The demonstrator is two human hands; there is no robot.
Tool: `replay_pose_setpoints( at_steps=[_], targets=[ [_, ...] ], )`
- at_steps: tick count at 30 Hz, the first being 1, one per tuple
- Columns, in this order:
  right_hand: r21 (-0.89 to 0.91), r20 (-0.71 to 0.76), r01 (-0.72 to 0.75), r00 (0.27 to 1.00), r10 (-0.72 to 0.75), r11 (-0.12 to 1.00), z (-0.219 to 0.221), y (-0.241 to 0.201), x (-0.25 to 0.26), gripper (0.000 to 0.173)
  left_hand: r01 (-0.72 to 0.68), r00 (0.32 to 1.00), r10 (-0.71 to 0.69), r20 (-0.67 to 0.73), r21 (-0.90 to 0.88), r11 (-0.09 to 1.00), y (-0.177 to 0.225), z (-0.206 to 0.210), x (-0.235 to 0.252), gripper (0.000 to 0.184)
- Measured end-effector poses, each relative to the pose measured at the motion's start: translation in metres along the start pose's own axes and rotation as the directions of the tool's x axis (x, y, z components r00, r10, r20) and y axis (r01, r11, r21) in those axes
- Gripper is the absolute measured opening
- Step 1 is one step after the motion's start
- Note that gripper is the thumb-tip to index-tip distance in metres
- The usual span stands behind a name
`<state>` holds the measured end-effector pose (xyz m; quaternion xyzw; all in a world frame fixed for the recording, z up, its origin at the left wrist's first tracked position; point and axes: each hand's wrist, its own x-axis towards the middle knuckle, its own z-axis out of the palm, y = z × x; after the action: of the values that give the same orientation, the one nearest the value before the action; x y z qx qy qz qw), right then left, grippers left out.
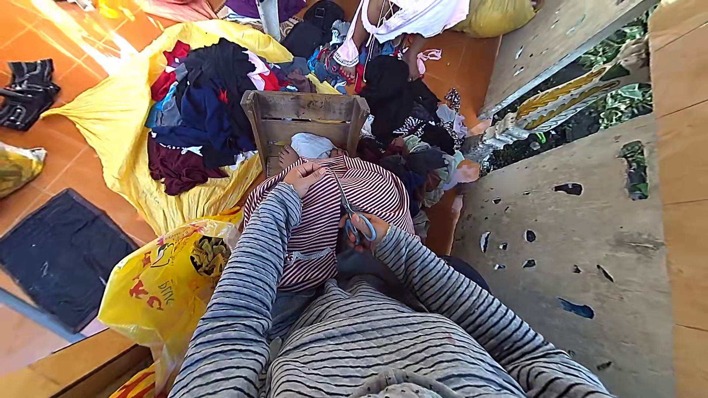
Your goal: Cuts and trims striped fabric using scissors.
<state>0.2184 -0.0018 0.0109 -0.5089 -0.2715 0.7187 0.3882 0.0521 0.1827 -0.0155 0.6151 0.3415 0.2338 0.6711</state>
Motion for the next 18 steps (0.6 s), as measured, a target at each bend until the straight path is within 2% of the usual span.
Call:
replay_pose_setpoints(
  at_steps=[10,15,16,18],
  targets=[
    [-0.006,-0.003,0.009,1.0,-0.009,1.0,0.001,-0.003,0.008,0.028,0.013,1.0,-0.014,-0.026,-0.044,0.999,-0.004,-0.003,0.0,0.01],
    [-0.028,-0.036,-0.009,0.999,0.008,1.0,0.006,-0.009,0.019,0.031,-0.016,1.0,0.015,-0.016,-0.044,0.999,-0.004,-0.003,-0.001,0.01],
    [-0.039,-0.033,-0.004,0.999,0.003,0.999,0.006,-0.01,0.019,0.031,0.005,1.0,-0.006,-0.028,-0.037,0.999,0.004,-0.001,-0.004,0.009],
    [-0.047,-0.029,0.016,0.999,-0.017,0.999,0.005,-0.01,0.018,0.027,0.15,0.986,-0.148,-0.077,0.022,0.988,0.046,0.012,-0.016,0.008]
  ],
)
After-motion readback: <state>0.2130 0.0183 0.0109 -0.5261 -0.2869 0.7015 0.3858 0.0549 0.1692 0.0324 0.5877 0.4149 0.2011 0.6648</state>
